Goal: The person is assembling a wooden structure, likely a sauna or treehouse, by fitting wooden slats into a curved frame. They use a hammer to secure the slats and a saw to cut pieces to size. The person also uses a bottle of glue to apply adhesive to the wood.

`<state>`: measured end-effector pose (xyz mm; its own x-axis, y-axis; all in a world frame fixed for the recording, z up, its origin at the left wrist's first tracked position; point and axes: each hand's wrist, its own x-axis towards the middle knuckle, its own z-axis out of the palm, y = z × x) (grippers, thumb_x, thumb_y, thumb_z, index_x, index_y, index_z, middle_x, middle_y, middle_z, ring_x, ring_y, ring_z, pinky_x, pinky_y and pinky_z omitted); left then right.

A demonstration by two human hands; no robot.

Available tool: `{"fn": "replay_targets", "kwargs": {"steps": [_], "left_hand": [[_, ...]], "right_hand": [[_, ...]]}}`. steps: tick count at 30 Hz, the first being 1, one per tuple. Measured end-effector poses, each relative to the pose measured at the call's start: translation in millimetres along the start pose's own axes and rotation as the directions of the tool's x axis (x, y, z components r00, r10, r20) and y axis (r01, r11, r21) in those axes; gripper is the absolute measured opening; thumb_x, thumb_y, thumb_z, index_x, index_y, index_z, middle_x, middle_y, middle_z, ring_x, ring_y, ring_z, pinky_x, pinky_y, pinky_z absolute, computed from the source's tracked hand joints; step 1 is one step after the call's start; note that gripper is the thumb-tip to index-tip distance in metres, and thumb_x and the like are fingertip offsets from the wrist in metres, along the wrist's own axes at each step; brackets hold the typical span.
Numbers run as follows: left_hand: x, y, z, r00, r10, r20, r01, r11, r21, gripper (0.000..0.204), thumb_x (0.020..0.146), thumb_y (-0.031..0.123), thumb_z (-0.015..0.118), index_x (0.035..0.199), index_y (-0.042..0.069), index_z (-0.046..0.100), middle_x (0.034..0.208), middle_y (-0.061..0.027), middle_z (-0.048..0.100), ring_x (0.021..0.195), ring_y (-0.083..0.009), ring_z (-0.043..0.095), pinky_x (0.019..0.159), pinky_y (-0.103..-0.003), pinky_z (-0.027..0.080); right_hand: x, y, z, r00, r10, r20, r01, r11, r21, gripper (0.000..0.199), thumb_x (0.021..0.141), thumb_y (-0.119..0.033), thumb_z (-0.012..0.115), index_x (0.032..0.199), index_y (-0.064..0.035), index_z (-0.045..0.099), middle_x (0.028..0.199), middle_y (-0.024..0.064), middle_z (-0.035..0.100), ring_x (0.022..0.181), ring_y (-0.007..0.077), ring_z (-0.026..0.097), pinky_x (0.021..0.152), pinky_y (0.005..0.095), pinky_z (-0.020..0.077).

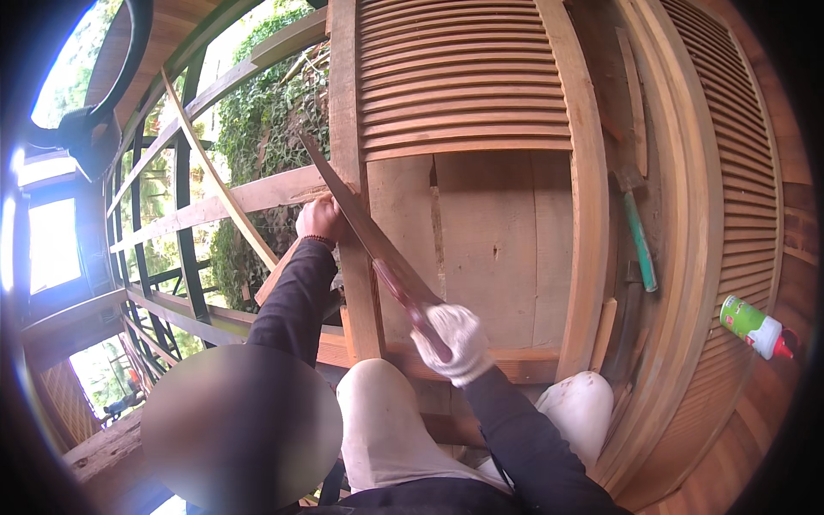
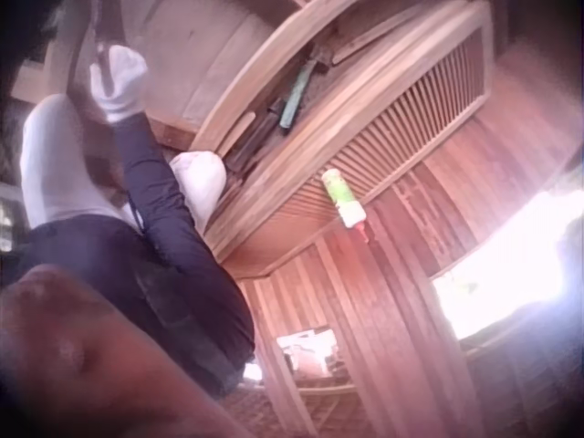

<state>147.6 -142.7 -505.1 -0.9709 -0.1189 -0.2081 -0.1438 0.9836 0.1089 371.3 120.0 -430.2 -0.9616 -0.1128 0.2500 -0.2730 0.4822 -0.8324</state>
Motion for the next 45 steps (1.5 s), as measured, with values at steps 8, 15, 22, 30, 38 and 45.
{"fn": "replay_targets", "kwargs": {"steps": [8,15,22,30,38,45], "left_hand": [[-9,13,-11,0.998,-0.009,0.065,0.010,1.000,-0.010,0.053,0.099,0.054,0.043,0.096,0.013,0.077,0.089,-0.0238,0.072,0.089,-0.0429,0.070,0.081,-0.052,0.055],[-1,12,-16,0.997,-0.009,0.073,0.007,1.000,0.018,0.050,0.099,0.050,0.043,0.101,0.014,0.077,0.093,-0.0225,0.072,0.092,-0.0423,0.070,0.083,-0.051,0.056],[-2,4,-6,1.000,-0.002,0.010,0.002,1.000,0.025,0.056,0.100,0.056,0.043,0.089,0.013,0.077,0.088,-0.0229,0.072,0.087,-0.0438,0.070,0.080,-0.053,0.056],[2,0,-2,1.000,0.004,-0.005,-0.004,1.000,0.012,0.056,0.099,0.057,0.044,0.089,0.012,0.077,0.086,-0.0226,0.072,0.086,-0.0430,0.070,0.079,-0.052,0.056],[0,9,0,0.999,0.051,-0.009,-0.052,0.998,-0.020,0.056,0.100,0.055,0.042,0.088,0.012,0.077,0.084,-0.0232,0.071,0.085,-0.0428,0.070,0.077,-0.052,0.056],[0,5,-3,0.999,0.047,-0.014,-0.047,0.999,0.015,0.059,0.101,0.056,0.041,0.088,0.011,0.077,0.084,-0.0234,0.072,0.084,-0.0436,0.070,0.078,-0.052,0.057]], "right_hand": [[8,19,18,0.996,0.079,0.051,-0.084,0.991,0.107,0.018,0.078,-0.017,0.076,0.089,-0.0086,0.064,0.077,0.0122,0.063,0.071,0.0367,0.062,0.065,0.0460,0.0521],[-20,7,-12,0.998,0.041,0.055,-0.039,0.999,-0.038,0.017,0.077,-0.015,0.074,0.090,-0.0121,0.066,0.072,0.0099,0.060,0.070,0.0342,0.062,0.064,0.0451,0.0514],[-27,2,-23,0.995,0.054,0.084,-0.050,0.998,-0.050,0.011,0.076,-0.012,0.072,0.084,-0.0101,0.064,0.073,0.0092,0.061,0.068,0.0320,0.062,0.063,0.0432,0.0502],[1,19,3,1.000,-0.002,0.022,0.001,0.999,0.043,0.017,0.076,-0.013,0.074,0.090,-0.0089,0.066,0.074,0.0112,0.061,0.070,0.0336,0.062,0.065,0.0449,0.0514],[-2,37,15,0.996,0.078,0.038,-0.083,0.986,0.142,0.015,0.079,-0.016,0.075,0.087,-0.0094,0.065,0.076,0.0099,0.063,0.072,0.0349,0.063,0.065,0.0450,0.0514],[-20,22,-10,1.000,0.000,0.000,0.000,1.000,-0.019,0.018,0.076,-0.014,0.075,0.091,-0.0100,0.066,0.074,0.0109,0.060,0.070,0.0334,0.061,0.062,0.0448,0.0505]]}}
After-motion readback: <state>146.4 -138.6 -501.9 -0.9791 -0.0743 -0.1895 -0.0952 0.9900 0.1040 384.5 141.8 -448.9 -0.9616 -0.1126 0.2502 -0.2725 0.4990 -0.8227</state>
